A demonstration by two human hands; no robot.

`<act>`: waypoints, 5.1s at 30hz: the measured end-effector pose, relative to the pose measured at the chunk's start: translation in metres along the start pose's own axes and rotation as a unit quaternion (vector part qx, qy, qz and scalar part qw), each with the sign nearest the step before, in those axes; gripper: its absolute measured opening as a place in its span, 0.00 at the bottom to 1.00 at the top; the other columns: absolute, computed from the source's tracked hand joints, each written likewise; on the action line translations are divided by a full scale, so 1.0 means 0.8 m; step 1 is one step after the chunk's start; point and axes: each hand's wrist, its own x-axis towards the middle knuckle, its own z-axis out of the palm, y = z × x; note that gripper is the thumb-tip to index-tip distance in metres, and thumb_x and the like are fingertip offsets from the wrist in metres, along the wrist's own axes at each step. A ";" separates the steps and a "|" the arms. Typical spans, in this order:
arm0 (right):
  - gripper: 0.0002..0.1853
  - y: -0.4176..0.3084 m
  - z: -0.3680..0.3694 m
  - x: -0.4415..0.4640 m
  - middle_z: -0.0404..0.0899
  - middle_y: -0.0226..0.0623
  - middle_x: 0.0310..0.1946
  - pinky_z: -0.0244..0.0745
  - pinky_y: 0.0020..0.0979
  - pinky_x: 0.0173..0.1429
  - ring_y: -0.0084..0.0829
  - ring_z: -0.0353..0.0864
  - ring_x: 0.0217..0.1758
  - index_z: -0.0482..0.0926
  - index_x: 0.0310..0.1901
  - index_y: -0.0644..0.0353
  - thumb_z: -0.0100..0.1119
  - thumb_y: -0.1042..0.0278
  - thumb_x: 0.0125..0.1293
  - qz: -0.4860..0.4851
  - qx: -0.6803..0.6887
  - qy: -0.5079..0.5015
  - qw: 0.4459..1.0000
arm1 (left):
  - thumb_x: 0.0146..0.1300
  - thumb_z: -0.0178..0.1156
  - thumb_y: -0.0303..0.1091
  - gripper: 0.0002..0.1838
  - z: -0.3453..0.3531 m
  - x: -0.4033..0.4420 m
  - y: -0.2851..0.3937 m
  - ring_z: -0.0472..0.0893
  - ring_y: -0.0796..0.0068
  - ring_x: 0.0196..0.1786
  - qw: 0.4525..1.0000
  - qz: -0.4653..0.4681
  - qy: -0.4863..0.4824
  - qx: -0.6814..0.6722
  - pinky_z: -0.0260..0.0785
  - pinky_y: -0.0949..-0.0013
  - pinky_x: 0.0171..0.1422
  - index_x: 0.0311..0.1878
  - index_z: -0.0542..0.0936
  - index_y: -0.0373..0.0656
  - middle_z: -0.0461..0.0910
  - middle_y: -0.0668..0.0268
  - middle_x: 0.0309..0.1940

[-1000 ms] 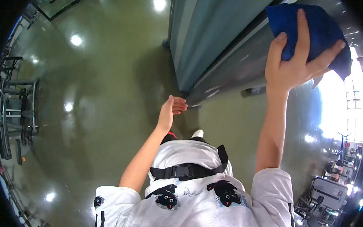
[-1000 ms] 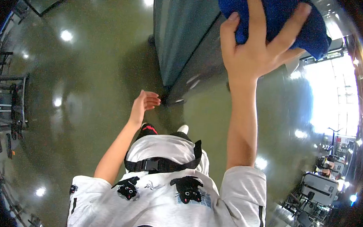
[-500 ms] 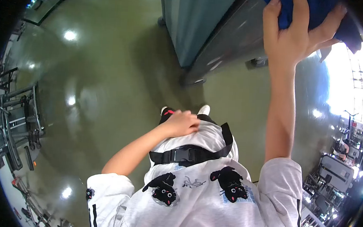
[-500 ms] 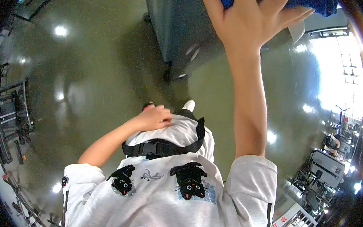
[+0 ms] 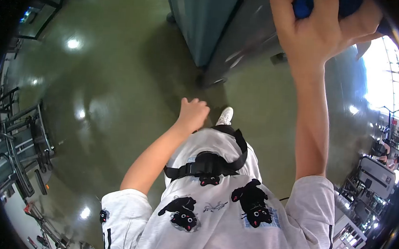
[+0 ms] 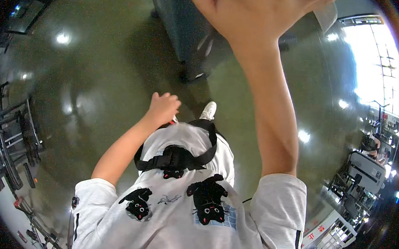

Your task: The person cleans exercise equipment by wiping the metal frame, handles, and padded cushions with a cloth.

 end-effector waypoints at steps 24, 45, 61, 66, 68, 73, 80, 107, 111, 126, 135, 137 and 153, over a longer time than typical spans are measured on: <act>0.26 -0.093 -0.070 -0.043 0.66 0.04 0.59 0.33 0.68 0.73 0.40 0.47 0.77 0.75 0.53 0.22 0.62 0.48 0.47 0.332 0.321 -0.190 0.866 | 0.63 0.58 0.36 0.14 -0.086 -0.075 0.030 0.75 0.57 0.55 0.978 -0.101 0.126 -0.134 0.65 0.59 0.60 0.50 0.78 0.43 0.78 0.60 0.49; 0.34 -0.257 -0.079 -0.143 0.54 0.50 0.70 0.49 0.60 0.68 0.58 0.61 0.64 0.78 0.53 0.29 0.64 0.36 0.38 0.691 0.283 -0.089 0.659 | 0.67 0.58 0.36 0.38 -0.257 -0.004 0.028 0.63 0.61 0.66 0.765 -0.012 0.589 -0.261 0.57 0.56 0.70 0.71 0.47 0.38 0.57 0.53 0.67; 0.37 -0.241 -0.114 -0.171 0.57 0.37 0.70 0.52 0.53 0.68 0.56 0.64 0.61 0.59 0.70 0.46 0.56 0.61 0.56 0.785 0.378 -0.206 0.445 | 0.55 0.68 0.51 0.48 -0.204 0.071 -0.013 0.69 0.58 0.62 0.617 -0.111 0.714 -0.312 0.65 0.55 0.65 0.71 0.51 0.43 0.60 0.56 0.67; 0.36 -0.107 -0.073 -0.069 0.61 0.44 0.67 0.55 0.49 0.65 0.52 0.64 0.63 0.63 0.68 0.49 0.57 0.53 0.57 0.697 0.431 -0.084 0.566 | 0.59 0.61 0.55 0.48 -0.194 0.088 -0.012 0.68 0.54 0.62 0.613 -0.095 0.742 -0.255 0.62 0.51 0.66 0.72 0.47 0.40 0.58 0.49 0.67; 0.36 -0.097 -0.052 -0.067 0.64 0.45 0.65 0.58 0.48 0.63 0.50 0.65 0.63 0.64 0.68 0.50 0.58 0.52 0.56 0.683 0.433 -0.068 0.584 | 0.53 0.67 0.57 0.55 -0.185 0.090 -0.025 0.64 0.55 0.65 0.593 -0.057 0.744 -0.303 0.60 0.51 0.67 0.71 0.46 0.36 0.57 0.50 0.67; 0.35 -0.146 -0.042 -0.125 0.68 0.46 0.64 0.57 0.41 0.70 0.46 0.65 0.68 0.67 0.64 0.60 0.56 0.49 0.57 0.680 0.468 0.000 0.565 | 0.48 0.70 0.40 0.65 -0.194 0.103 0.020 0.50 0.57 0.73 0.583 -0.174 0.721 -0.330 0.43 0.57 0.75 0.71 0.27 0.31 0.44 0.49 0.72; 0.28 -0.303 -0.089 -0.251 0.60 0.58 0.63 0.53 0.40 0.69 0.52 0.61 0.64 0.57 0.65 0.73 0.27 0.57 0.74 0.765 0.413 -0.142 0.473 | 0.37 0.76 0.44 0.61 -0.224 0.111 0.028 0.67 0.61 0.61 0.604 -0.023 0.724 -0.334 0.61 0.60 0.66 0.69 0.46 0.35 0.63 0.53 0.59; 0.12 -0.230 -0.131 -0.094 0.77 0.27 0.34 0.67 0.32 0.31 0.27 0.74 0.29 0.74 0.35 0.53 0.59 0.54 0.62 0.863 0.466 -0.167 -0.102 | 0.69 0.52 0.45 0.20 0.093 -0.187 0.035 0.80 0.66 0.45 0.723 -0.293 0.401 -0.480 0.72 0.64 0.50 0.53 0.74 0.38 0.79 0.59 0.44; 0.11 -0.296 -0.117 0.033 0.77 0.27 0.35 0.70 0.33 0.38 0.27 0.77 0.35 0.76 0.37 0.53 0.57 0.56 0.61 0.804 0.553 -0.194 -0.097 | 0.67 0.51 0.42 0.16 0.235 -0.364 0.069 0.77 0.78 0.34 0.344 -0.531 0.468 -0.617 0.71 0.71 0.37 0.47 0.75 0.39 0.80 0.63 0.36; 0.15 -0.550 -0.246 0.346 0.80 0.29 0.36 0.70 0.26 0.45 0.22 0.75 0.41 0.82 0.42 0.61 0.59 0.56 0.65 -0.025 0.837 -0.541 -0.077 | 0.60 0.65 0.39 0.31 0.105 -0.528 0.118 0.74 0.67 0.56 0.411 -0.481 0.651 -0.418 0.69 0.67 0.57 0.64 0.65 0.41 0.74 0.58 0.55; 0.16 -0.639 -0.219 0.408 0.82 0.34 0.34 0.71 0.28 0.44 0.25 0.75 0.35 0.80 0.45 0.62 0.57 0.57 0.67 -0.212 0.857 -0.470 0.004 | 0.56 0.67 0.40 0.17 0.094 -0.582 0.069 0.78 0.71 0.30 0.414 -0.608 0.558 -0.384 0.71 0.68 0.39 0.39 0.78 0.34 0.77 0.58 0.28; 0.16 -0.664 -0.203 0.424 0.82 0.32 0.34 0.71 0.27 0.44 0.22 0.74 0.36 0.80 0.46 0.63 0.56 0.57 0.68 -0.204 0.840 -0.503 -0.011 | 0.55 0.67 0.39 0.17 0.085 -0.607 0.048 0.78 0.69 0.30 0.398 -0.607 0.575 -0.377 0.71 0.68 0.39 0.39 0.78 0.34 0.78 0.57 0.29; 0.12 -0.889 -0.102 0.646 0.72 0.24 0.25 0.65 0.23 0.33 0.16 0.67 0.30 0.80 0.38 0.63 0.58 0.61 0.67 -0.123 0.899 -0.414 -0.079 | 0.54 0.64 0.35 0.07 0.034 -0.819 -0.175 0.81 0.63 0.35 0.345 -0.750 0.554 -0.105 0.73 0.64 0.40 0.33 0.82 0.43 0.81 0.65 0.31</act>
